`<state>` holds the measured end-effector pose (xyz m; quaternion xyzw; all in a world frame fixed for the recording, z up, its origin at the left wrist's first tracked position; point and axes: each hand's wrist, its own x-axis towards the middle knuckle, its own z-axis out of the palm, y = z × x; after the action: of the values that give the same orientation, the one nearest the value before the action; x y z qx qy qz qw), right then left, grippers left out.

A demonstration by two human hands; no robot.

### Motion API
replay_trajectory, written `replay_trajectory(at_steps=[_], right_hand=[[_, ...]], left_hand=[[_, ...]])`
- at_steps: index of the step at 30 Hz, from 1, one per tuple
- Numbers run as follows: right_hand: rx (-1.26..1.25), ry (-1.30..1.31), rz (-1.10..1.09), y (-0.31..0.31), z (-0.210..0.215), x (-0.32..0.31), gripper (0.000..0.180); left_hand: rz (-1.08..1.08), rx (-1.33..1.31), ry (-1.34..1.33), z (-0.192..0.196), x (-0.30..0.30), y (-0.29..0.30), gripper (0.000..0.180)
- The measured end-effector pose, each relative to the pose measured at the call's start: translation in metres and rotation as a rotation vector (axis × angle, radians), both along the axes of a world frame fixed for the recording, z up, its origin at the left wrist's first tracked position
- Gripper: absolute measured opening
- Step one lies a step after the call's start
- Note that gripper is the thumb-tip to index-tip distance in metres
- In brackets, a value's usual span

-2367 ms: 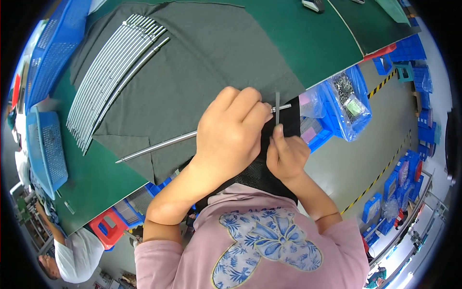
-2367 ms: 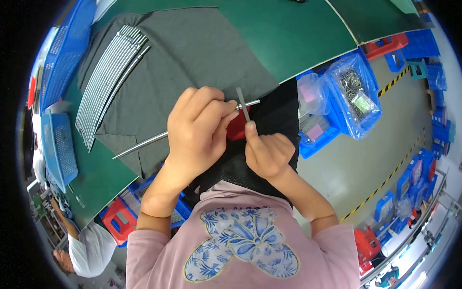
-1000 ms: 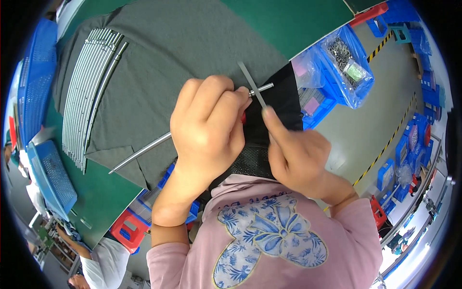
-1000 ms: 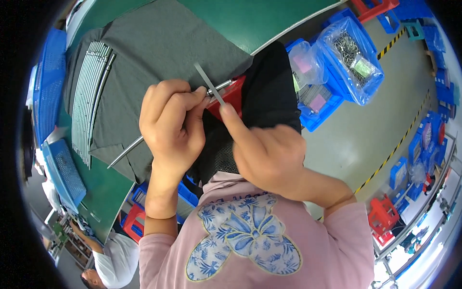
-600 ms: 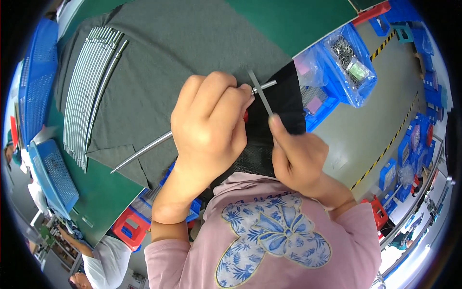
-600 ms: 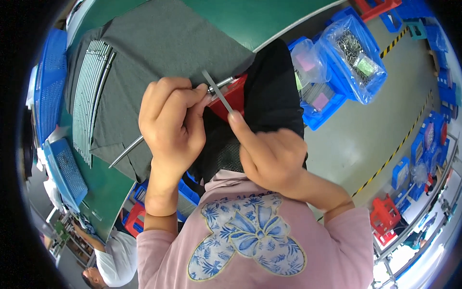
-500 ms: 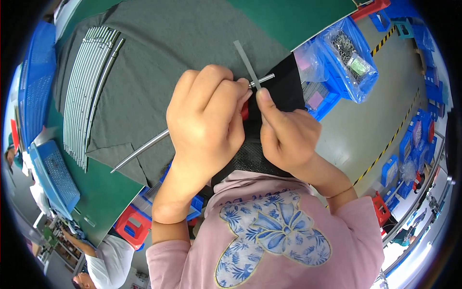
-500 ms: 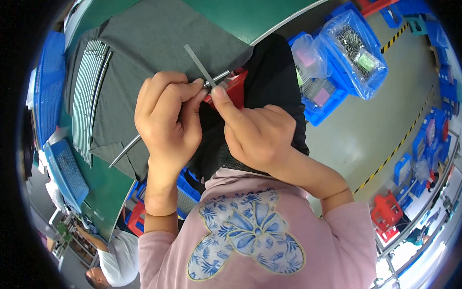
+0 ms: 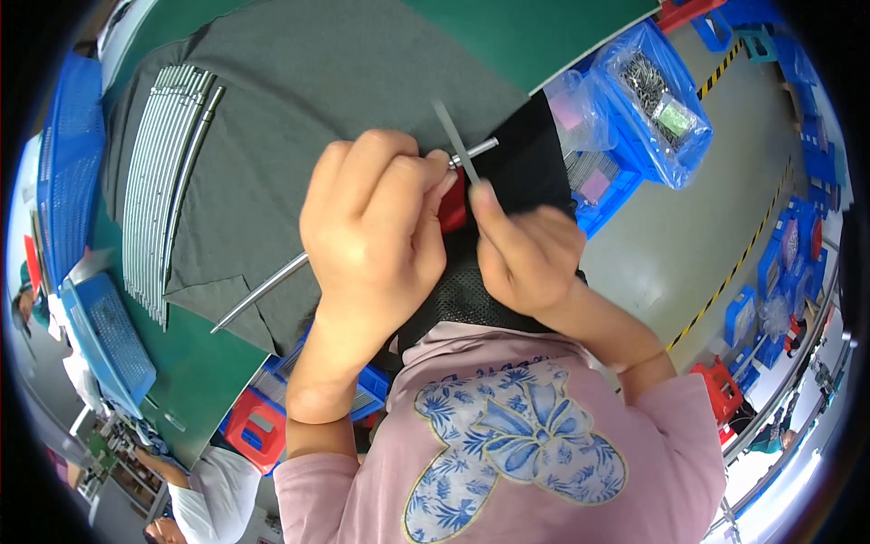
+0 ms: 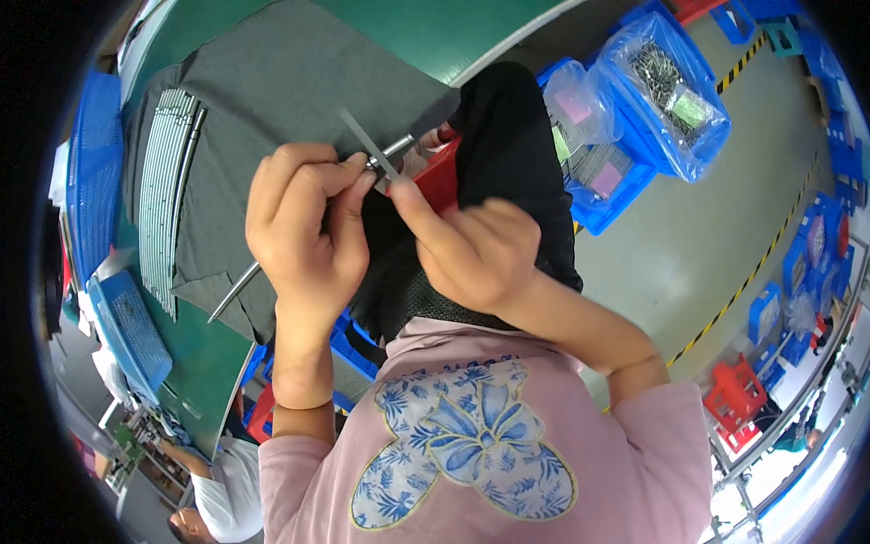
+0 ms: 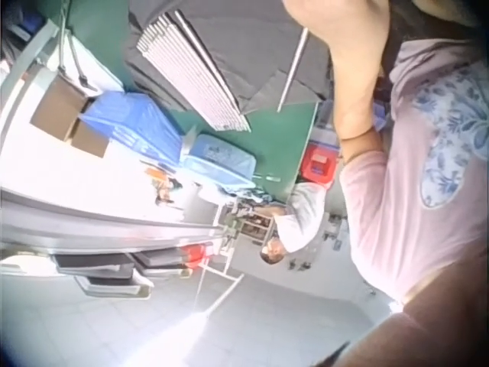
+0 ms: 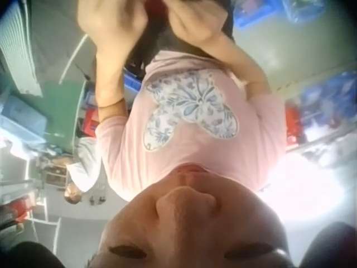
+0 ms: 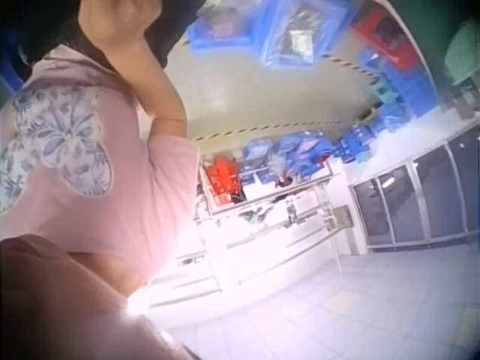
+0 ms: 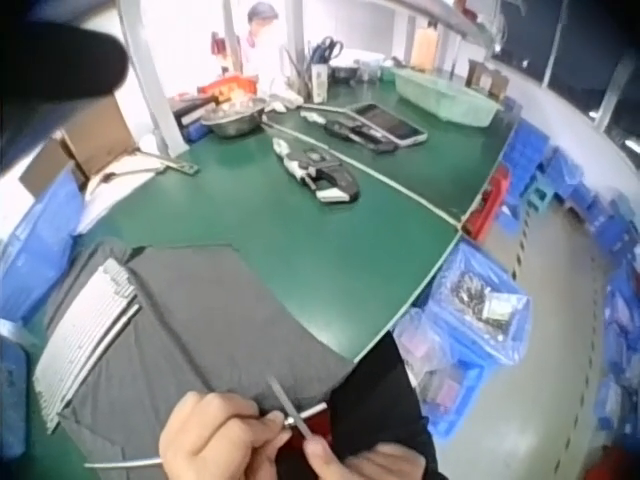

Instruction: Measuring a metal rod with a digital micrometer and filing the end with a flat file.

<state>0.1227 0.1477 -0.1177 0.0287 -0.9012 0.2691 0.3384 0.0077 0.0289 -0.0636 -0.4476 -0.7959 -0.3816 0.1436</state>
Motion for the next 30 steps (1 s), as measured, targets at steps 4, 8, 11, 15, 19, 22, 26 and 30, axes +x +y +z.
replay_trajectory(at_steps=[4,8,11,15,19,22,26,30], right_hand=[[0.027,0.104,-0.037,-0.002,-0.014,-0.003,0.046],[0.049,0.082,0.017,0.023,-0.027,0.022,0.045],[-0.439,-0.013,-0.056,0.023,-0.021,0.016,0.041],[-1.031,-0.055,-0.098,0.031,-0.017,-0.021,0.036],[-1.654,-0.191,0.064,0.023,-0.011,-0.038,0.018],[-1.786,-0.178,0.176,0.025,-0.007,-0.028,0.015],[-1.879,-0.056,0.199,0.012,0.014,-0.025,0.012],[-1.227,-0.057,-0.095,-0.009,0.031,-0.045,0.017]], left_hand=[[-0.006,0.015,-0.031,0.001,-0.001,-0.001,0.016],[0.009,-0.015,-0.007,0.001,-0.001,-0.001,0.016],[0.018,-0.019,-0.012,0.003,0.001,-0.002,0.016],[0.028,-0.043,-0.058,0.006,-0.001,-0.001,0.015],[0.037,-0.059,-0.069,0.006,0.000,-0.001,0.015],[0.038,-0.058,-0.061,0.006,0.000,-0.002,0.016],[0.048,-0.060,-0.077,0.005,0.001,-0.003,0.016],[0.024,-0.034,-0.042,0.004,-0.001,-0.001,0.015]])
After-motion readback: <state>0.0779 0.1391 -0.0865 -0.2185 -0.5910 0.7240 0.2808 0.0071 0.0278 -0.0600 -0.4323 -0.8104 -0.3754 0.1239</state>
